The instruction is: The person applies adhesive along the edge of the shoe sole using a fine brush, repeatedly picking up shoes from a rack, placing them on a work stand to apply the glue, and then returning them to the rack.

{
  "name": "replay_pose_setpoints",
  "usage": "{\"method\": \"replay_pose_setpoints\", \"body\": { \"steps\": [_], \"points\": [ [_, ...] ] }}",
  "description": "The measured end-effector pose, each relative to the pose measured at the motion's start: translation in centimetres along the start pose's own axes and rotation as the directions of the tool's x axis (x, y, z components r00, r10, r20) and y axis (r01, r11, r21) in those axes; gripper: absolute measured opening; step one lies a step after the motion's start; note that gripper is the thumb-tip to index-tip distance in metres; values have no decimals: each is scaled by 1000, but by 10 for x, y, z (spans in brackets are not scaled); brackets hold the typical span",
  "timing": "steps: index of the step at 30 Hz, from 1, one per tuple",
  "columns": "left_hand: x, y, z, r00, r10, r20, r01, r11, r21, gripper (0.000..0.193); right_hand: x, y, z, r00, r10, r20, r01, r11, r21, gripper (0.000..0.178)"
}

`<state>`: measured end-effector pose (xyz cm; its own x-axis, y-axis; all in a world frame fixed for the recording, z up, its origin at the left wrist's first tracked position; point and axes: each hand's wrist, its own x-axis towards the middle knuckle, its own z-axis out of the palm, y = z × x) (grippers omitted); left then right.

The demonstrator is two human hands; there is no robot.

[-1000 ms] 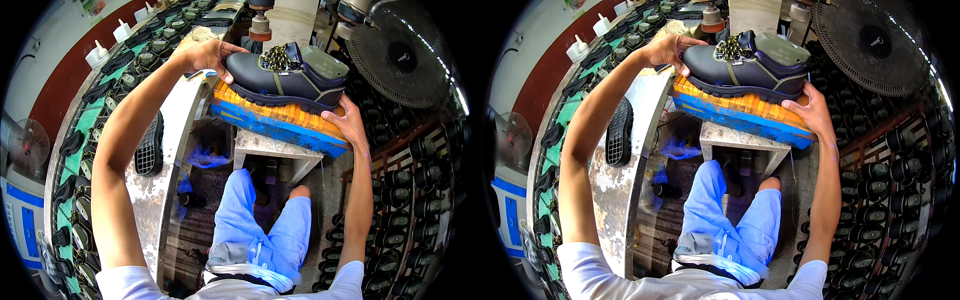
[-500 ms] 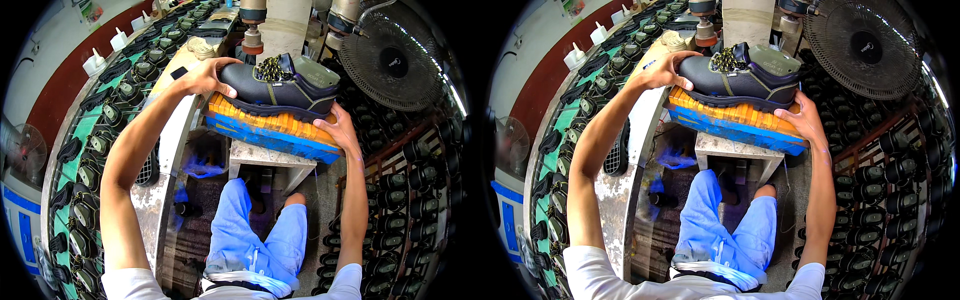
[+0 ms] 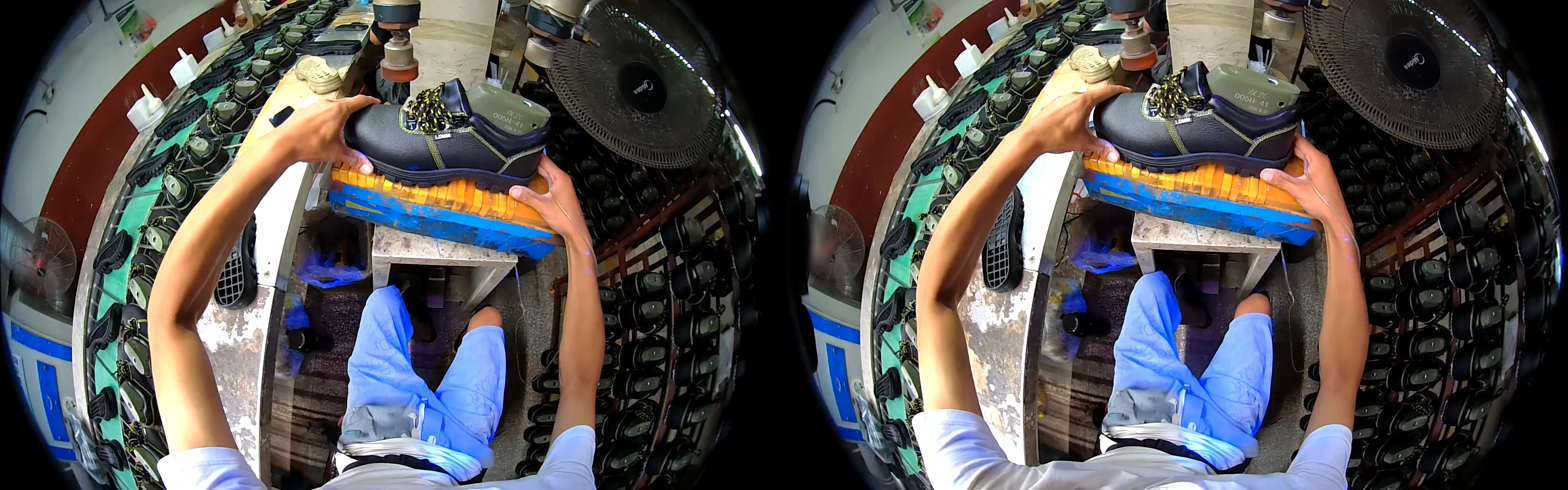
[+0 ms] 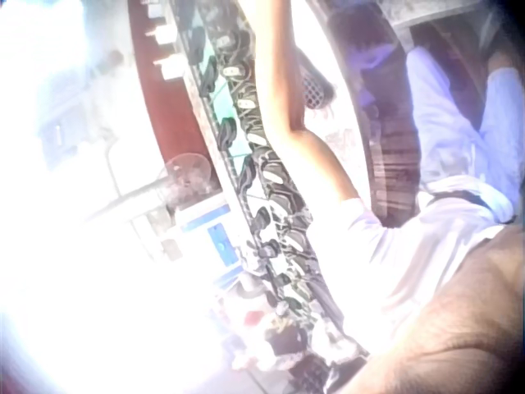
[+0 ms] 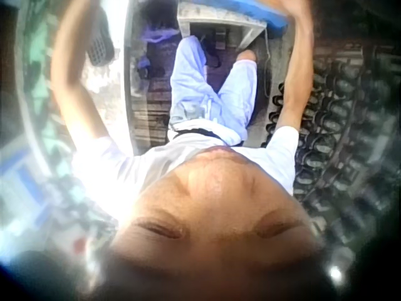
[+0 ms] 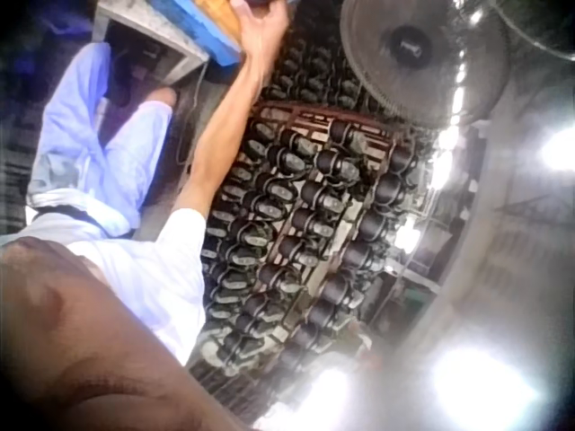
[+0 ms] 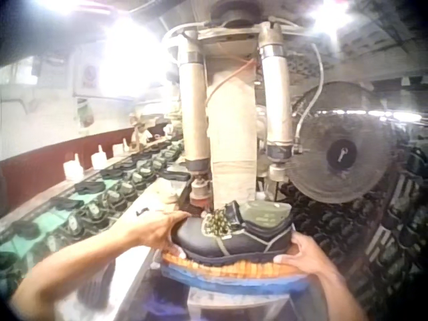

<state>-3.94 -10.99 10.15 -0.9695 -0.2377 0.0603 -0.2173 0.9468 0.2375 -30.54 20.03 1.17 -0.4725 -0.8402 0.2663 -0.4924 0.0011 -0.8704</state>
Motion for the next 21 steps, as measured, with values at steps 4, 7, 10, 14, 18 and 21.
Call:
{"method": "replay_pose_setpoints", "body": {
  "steps": [4,7,10,14,18,21],
  "points": [
    [14,14,-8,993,118,25,-118,904,411,121,2,2,-1,999,-36,-18,36,999,-6,72],
    [40,25,27,991,92,-95,-60,955,291,117,3,1,-1,998,-59,-8,58,997,-53,72],
    [39,21,42,915,171,-366,-110,977,181,95,6,-5,-6,999,-35,38,34,999,24,73],
    [37,26,33,961,193,-200,-143,960,242,108,7,-2,-7,999,-29,19,29,1000,6,72],
    [36,23,49,868,301,-394,-224,947,230,107,6,-2,-5,998,-68,-4,68,997,42,72],
    [31,13,58,776,334,-534,-228,939,256,105,4,-4,2,999,-44,-10,45,996,75,72]
  ]
}}
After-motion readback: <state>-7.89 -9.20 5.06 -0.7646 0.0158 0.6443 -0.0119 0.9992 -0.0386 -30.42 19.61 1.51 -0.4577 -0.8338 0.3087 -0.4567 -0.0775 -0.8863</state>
